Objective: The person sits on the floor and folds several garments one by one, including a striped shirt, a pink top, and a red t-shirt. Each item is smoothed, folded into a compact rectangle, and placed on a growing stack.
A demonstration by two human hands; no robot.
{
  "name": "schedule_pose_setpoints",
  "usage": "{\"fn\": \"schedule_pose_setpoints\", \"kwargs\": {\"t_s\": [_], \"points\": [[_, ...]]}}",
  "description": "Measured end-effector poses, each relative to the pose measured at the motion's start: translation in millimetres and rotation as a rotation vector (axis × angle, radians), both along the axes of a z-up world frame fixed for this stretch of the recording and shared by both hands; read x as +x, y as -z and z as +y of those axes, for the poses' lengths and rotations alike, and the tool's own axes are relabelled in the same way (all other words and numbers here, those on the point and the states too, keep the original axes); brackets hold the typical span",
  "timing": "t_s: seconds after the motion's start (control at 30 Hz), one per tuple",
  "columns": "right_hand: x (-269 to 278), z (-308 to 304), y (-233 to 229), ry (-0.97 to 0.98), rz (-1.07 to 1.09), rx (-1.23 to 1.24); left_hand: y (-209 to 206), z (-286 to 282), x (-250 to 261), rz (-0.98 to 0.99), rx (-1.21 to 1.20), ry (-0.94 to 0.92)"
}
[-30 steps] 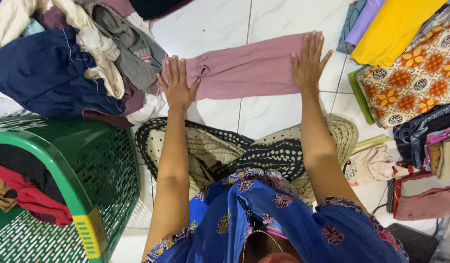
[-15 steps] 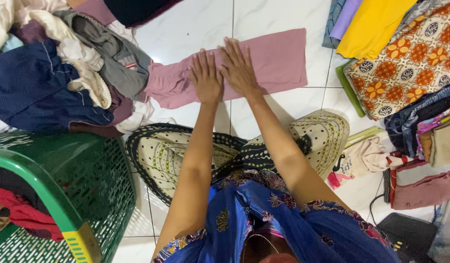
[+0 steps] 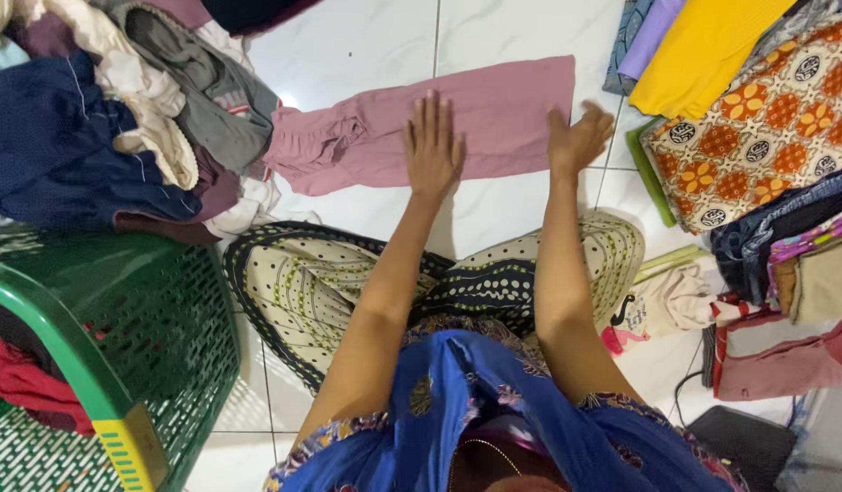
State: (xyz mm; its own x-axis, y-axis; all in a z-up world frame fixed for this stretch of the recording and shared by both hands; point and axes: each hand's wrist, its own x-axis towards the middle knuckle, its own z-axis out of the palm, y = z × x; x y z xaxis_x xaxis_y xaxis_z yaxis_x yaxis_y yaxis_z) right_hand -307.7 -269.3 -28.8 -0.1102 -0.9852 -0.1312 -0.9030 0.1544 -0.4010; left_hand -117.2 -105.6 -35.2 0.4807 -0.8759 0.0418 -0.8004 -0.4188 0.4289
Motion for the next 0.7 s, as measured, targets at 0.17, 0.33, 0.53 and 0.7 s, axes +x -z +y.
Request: {"fn": "schedule_pose_setpoints", "kwargs": {"t_s": [0.17,0.33,0.53,0.7], "points": [[-4.9,1.9,-8.2,-0.204,-0.007,0.118,-10.9,-9.7,-4.7,0.005,0.148,0.009],[23.3,19.5,-68.9,-0.287,-0.400,0.242,-57.2,-24.8,19.7,0.691,0.185,-0.028],[91.8,104.2,-127.3,-0.693,-0.840,0.545,-94.7,7.8,71.6,1.647,-0.152,-0.136],[116.2,104.9,-96.5,-0.647,-0.714,0.038,-95.8,78.9,151.8,1.713,-0.201,-0.378]]}}
